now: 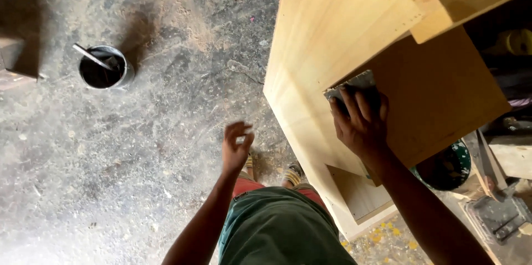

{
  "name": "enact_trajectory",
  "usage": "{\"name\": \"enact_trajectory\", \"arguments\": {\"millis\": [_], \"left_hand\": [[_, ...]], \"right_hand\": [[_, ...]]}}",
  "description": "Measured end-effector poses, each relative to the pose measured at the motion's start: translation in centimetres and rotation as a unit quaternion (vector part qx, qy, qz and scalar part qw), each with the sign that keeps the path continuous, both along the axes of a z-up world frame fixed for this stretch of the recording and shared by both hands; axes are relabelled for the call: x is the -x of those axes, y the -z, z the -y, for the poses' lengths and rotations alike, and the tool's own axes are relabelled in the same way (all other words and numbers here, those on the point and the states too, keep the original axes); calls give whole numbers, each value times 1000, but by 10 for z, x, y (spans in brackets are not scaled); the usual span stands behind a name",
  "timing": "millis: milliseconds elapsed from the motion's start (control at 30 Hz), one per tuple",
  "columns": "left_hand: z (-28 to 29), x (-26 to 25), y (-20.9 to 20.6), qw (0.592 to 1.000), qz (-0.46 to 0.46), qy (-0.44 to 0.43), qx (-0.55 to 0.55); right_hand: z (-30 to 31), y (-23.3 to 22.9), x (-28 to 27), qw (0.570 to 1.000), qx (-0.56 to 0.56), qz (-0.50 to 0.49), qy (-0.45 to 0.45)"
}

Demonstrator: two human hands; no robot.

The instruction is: Applying wood filler to the edges and surfaces of a wooden cabinet using a putty knife to prepare it for finishing.

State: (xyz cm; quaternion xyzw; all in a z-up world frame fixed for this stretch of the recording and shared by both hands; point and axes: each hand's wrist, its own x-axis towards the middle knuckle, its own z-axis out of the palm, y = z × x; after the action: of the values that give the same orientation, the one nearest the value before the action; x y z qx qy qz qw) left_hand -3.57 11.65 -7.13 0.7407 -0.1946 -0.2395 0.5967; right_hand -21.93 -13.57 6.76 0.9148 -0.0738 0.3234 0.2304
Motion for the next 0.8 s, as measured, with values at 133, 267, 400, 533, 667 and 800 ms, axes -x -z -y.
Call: {"name": "enact_trajectory", "arguments": {"millis": [133, 267, 400, 533, 667, 800], "left_hand": [[-76, 24, 108, 992, -7, 14, -121], [-130, 38, 152, 971, -33, 20, -237], [-136, 22, 161, 957, -49, 21, -284], [-130, 7, 150, 965, -70, 6, -251], [-126, -1, 143, 968, -66, 3, -243], [-131, -2, 142, 970, -66, 2, -235]], "right_hand": [[-1, -3, -6, 999, 25, -23, 18], [-1, 0, -7, 999, 8, -42, 24], [4, 9, -5, 998, -4, -52, 18], [8, 9, 2, 994, -48, -100, 3], [13, -13, 3, 979, -104, -175, -2], [18, -37, -7, 954, -166, -247, 37]]}}
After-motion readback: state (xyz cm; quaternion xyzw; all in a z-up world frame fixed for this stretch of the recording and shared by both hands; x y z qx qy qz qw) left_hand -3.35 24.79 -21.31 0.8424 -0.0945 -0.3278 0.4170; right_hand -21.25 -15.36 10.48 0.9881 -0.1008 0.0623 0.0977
